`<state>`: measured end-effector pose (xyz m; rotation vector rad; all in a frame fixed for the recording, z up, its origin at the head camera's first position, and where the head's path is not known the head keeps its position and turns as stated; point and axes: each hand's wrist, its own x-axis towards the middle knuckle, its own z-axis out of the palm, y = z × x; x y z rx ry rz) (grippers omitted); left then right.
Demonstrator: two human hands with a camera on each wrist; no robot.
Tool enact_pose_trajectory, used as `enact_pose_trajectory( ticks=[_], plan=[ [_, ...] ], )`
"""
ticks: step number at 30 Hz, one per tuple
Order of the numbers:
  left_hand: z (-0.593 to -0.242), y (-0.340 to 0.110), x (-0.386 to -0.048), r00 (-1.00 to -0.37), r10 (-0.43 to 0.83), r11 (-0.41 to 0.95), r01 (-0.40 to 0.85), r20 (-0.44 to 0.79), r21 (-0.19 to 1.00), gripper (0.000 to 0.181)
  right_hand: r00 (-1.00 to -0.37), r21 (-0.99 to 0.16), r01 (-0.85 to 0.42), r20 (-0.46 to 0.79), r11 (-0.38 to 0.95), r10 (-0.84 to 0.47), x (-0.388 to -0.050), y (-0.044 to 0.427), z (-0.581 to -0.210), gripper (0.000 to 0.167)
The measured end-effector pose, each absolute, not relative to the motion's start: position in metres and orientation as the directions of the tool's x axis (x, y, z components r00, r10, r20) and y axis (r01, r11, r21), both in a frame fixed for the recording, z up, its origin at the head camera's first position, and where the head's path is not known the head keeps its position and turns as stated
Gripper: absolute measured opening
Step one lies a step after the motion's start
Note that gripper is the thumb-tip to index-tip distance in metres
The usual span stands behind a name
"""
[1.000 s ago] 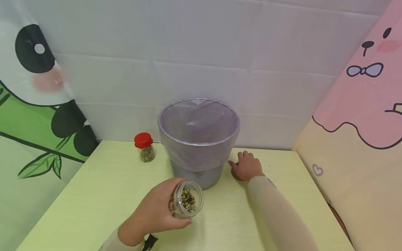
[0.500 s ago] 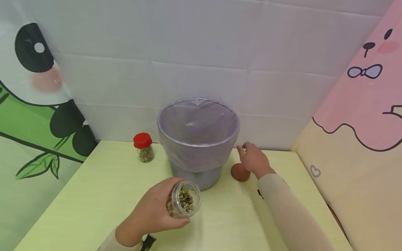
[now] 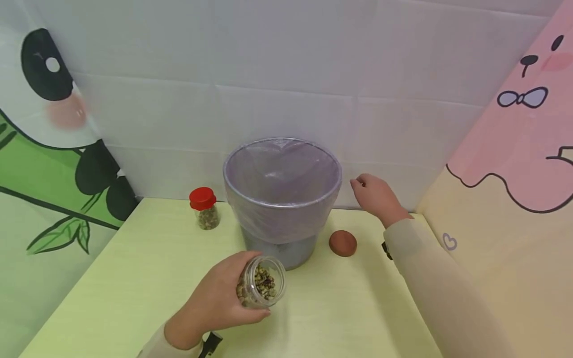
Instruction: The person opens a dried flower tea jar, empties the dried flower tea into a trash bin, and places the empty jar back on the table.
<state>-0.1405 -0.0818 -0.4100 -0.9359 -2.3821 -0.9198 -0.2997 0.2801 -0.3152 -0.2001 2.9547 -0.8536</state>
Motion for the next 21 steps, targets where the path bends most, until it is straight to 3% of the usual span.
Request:
enact_pose_trajectory(
  ticks=[10, 21],
  plan=[
    [-0.409, -0.082, -0.140, -0.697, 0.440, 0.563, 0.705, 0.566, 0.431, 0.100, -0.993, -0.765, 0.035, -0.097, 0.643, -0.062, -0.309, 0.264, -0.272, 0.063],
    [-0.410, -0.080, -0.139, -0.701, 0.441, 0.564, 0.702, 0.560, 0.434, 0.099, -0.977, -0.734, 0.182, -0.208, 0.654, 0.038, -0.315, 0.243, -0.257, 0.067]
  ],
)
